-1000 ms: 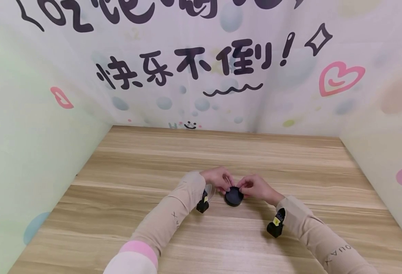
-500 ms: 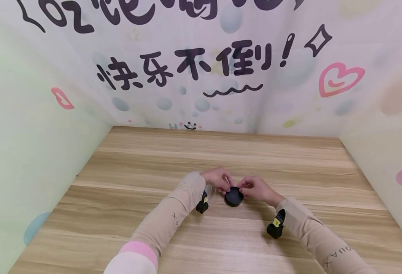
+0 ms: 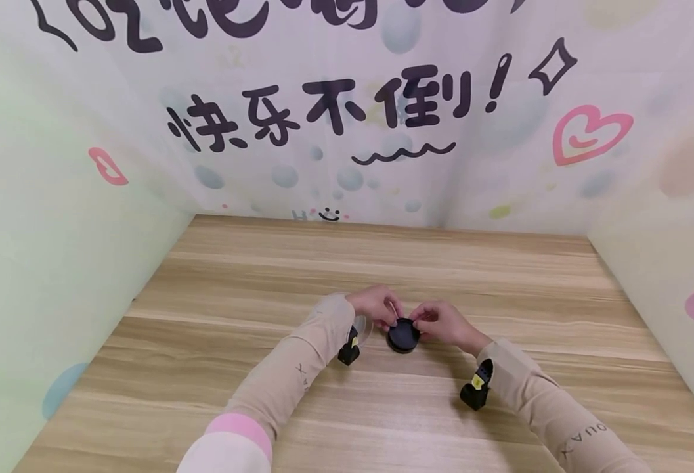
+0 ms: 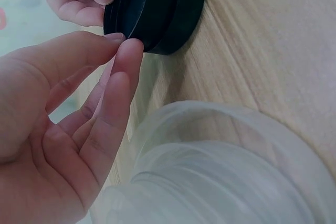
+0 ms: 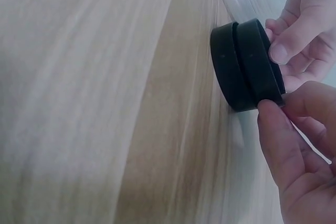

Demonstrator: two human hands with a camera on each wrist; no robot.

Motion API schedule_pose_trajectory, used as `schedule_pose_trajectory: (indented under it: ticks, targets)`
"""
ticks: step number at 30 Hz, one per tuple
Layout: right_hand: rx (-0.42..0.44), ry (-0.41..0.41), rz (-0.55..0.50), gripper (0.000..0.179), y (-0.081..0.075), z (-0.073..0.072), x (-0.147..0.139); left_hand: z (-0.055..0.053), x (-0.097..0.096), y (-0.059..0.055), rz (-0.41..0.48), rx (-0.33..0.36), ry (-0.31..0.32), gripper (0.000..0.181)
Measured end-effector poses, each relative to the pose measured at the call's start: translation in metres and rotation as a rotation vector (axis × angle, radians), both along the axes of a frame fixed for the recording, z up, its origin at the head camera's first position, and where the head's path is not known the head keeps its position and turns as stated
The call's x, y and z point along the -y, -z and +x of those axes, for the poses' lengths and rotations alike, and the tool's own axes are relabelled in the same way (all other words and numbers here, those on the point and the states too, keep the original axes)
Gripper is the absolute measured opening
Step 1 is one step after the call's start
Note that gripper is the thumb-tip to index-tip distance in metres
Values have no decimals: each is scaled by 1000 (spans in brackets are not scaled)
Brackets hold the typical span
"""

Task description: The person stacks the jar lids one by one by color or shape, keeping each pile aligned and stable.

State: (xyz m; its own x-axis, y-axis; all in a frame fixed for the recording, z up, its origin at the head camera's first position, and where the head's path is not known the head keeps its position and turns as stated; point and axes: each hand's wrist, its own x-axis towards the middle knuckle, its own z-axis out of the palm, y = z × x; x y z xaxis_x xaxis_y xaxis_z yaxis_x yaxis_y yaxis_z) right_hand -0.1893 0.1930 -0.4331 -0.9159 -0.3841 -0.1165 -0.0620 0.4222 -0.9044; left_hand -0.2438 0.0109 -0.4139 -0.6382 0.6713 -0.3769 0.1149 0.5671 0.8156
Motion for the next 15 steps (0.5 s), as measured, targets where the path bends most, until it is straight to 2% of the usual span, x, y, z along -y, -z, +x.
schedule_pose_trajectory:
  ticks: [2,8,15]
  targets:
    - [0,1,-9,15,8,-4,-3,0,0,0,3,-4,3,16]
    - [-23,-24,-22,15,9,-3,-2,2,1,-4,-12,-38,23,17]
    - [-22,-18,5,14,10,-2,-1,4,2,-5,-26,-70,35,18]
